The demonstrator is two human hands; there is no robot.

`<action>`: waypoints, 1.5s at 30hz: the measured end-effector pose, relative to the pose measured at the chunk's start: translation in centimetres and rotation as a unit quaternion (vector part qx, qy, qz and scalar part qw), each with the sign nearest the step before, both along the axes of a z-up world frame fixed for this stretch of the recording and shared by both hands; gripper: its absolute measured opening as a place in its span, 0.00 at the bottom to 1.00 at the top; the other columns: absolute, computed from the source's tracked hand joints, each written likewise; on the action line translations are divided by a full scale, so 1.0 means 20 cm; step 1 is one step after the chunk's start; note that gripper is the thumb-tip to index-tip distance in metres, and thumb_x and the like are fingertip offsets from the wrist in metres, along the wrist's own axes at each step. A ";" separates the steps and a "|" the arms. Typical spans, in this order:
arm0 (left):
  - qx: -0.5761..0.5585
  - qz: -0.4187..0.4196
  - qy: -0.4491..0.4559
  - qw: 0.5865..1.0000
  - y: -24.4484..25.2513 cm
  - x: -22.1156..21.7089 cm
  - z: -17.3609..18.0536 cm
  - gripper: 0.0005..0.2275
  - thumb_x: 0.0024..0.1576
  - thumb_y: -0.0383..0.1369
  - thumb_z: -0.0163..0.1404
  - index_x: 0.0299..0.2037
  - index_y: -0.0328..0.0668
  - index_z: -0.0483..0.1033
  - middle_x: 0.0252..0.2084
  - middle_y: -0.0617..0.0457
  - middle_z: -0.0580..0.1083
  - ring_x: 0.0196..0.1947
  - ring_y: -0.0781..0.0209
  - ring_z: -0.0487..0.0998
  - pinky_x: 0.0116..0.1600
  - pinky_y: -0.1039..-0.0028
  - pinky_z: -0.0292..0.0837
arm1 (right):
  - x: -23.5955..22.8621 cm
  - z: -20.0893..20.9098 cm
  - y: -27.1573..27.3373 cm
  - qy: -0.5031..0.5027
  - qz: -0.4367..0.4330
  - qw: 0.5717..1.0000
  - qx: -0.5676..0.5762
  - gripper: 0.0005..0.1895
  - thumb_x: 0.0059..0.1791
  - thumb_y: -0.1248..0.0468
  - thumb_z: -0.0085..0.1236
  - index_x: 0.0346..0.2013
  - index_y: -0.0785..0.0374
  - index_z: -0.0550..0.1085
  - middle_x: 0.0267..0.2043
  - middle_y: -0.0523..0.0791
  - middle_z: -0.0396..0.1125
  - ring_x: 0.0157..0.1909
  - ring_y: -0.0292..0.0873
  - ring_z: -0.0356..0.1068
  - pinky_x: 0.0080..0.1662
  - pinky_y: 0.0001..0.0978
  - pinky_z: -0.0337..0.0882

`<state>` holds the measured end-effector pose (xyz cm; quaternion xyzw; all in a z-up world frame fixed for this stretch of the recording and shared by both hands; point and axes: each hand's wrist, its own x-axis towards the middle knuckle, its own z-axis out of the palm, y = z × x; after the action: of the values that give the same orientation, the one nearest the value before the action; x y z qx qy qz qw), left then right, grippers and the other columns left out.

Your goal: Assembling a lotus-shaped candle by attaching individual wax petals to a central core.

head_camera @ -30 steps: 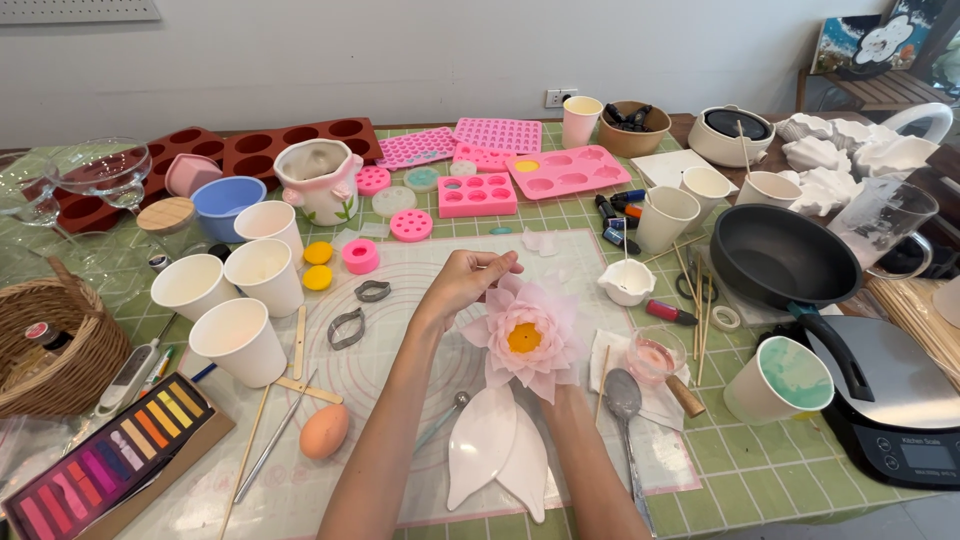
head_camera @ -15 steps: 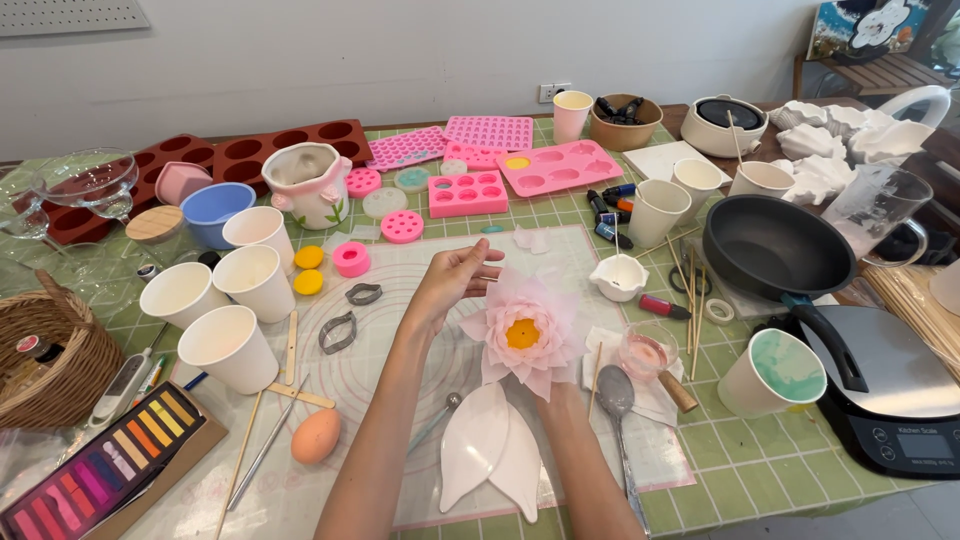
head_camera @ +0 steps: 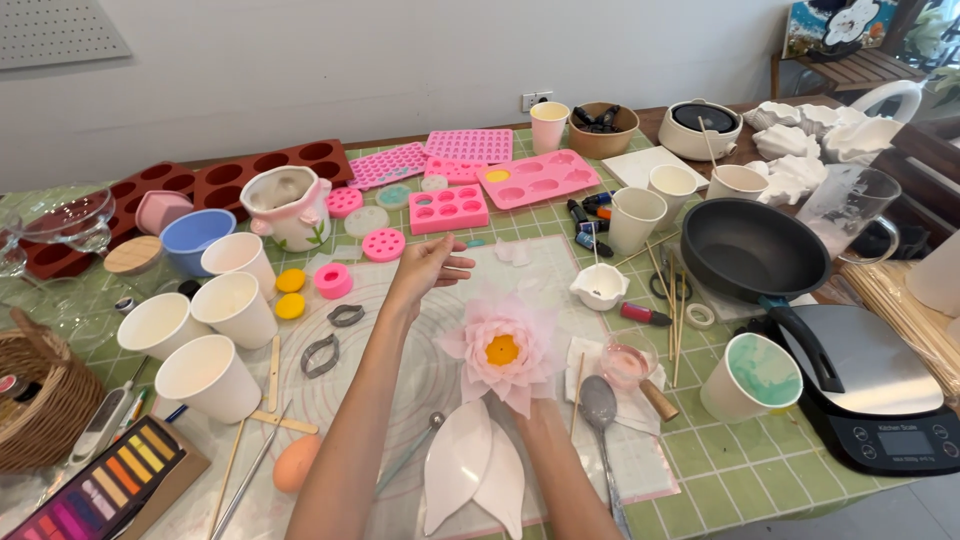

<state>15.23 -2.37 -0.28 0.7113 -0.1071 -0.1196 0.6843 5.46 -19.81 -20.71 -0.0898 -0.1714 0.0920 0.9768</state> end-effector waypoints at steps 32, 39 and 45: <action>0.011 0.116 -0.137 0.984 -0.25 0.55 -0.27 0.05 0.52 0.25 0.62 0.33 0.36 0.77 0.28 0.53 0.78 0.24 0.68 0.76 0.27 0.77 0.71 | -0.10 0.27 0.05 0.106 0.019 0.993 0.037 0.22 0.51 0.51 0.47 0.49 0.67 0.69 0.48 0.53 0.67 0.48 0.55 0.67 0.51 0.45 0.70; -0.124 0.072 -0.192 0.971 -0.08 -0.08 0.40 0.04 0.57 0.23 0.59 0.37 0.36 0.75 0.32 0.54 0.79 0.29 0.69 0.80 0.32 0.77 0.79 | 0.06 -0.01 0.06 0.145 0.144 0.953 0.223 0.24 0.52 0.52 0.47 0.57 0.66 0.69 0.57 0.52 0.66 0.56 0.52 0.67 0.60 0.48 0.66; -0.057 -0.035 -0.219 0.973 -0.51 -0.55 0.38 0.05 0.55 0.23 0.60 0.35 0.33 0.75 0.27 0.50 0.78 0.24 0.66 0.79 0.29 0.75 0.76 | 0.04 -0.09 -0.02 0.099 0.015 0.991 0.088 0.24 0.54 0.53 0.43 0.60 0.65 0.66 0.61 0.51 0.63 0.63 0.53 0.64 0.67 0.50 0.62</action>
<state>4.26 -12.57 7.32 0.6761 -0.2859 0.0215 0.6787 6.32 -20.24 -22.50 0.0082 -0.0825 0.0993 0.9916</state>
